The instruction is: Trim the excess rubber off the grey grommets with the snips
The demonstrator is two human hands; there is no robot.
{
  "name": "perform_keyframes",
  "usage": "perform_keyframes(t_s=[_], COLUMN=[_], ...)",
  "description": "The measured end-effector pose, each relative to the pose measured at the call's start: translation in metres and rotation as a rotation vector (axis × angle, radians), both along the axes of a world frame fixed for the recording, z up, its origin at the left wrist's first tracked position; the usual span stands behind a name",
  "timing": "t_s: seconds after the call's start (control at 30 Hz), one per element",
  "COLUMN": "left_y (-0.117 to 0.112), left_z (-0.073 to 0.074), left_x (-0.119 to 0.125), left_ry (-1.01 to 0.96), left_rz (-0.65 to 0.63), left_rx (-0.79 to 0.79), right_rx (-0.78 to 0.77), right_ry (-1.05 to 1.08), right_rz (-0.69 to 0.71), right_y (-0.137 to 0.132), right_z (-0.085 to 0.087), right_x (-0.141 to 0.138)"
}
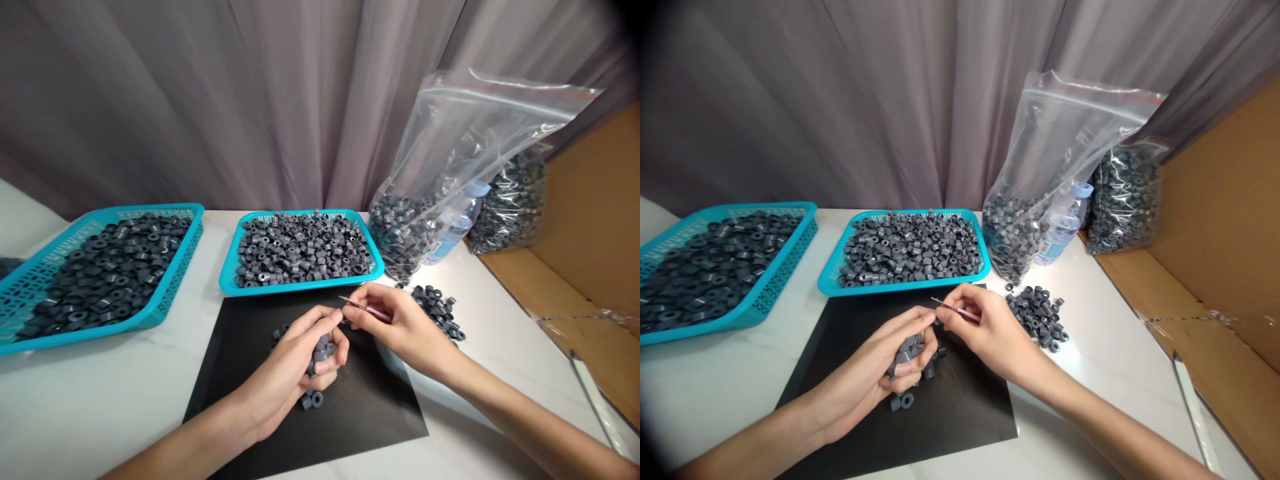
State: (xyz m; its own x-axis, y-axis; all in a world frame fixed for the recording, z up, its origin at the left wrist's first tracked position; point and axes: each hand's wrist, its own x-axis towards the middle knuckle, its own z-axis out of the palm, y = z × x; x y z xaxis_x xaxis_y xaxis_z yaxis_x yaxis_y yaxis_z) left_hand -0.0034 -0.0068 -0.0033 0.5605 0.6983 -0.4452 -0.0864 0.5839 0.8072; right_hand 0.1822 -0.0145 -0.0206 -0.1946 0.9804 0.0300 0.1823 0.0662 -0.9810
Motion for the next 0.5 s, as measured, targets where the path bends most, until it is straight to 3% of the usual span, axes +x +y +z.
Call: perform_keyframes(t_s=[0.27,0.5], left_y=[0.003,0.003], left_z=[-0.002,0.000], left_x=[-0.002,-0.001], left_ry=[-0.093,-0.086], left_rz=[0.060,0.095], left_rx=[-0.077,-0.077], right_rx=[-0.042,0.022], right_ry=[0.066,0.065], right_rz=[0.044,0.011], right_y=[0.001,0.000], right_z=[0.013,0.011], right_x=[0.008,0.010])
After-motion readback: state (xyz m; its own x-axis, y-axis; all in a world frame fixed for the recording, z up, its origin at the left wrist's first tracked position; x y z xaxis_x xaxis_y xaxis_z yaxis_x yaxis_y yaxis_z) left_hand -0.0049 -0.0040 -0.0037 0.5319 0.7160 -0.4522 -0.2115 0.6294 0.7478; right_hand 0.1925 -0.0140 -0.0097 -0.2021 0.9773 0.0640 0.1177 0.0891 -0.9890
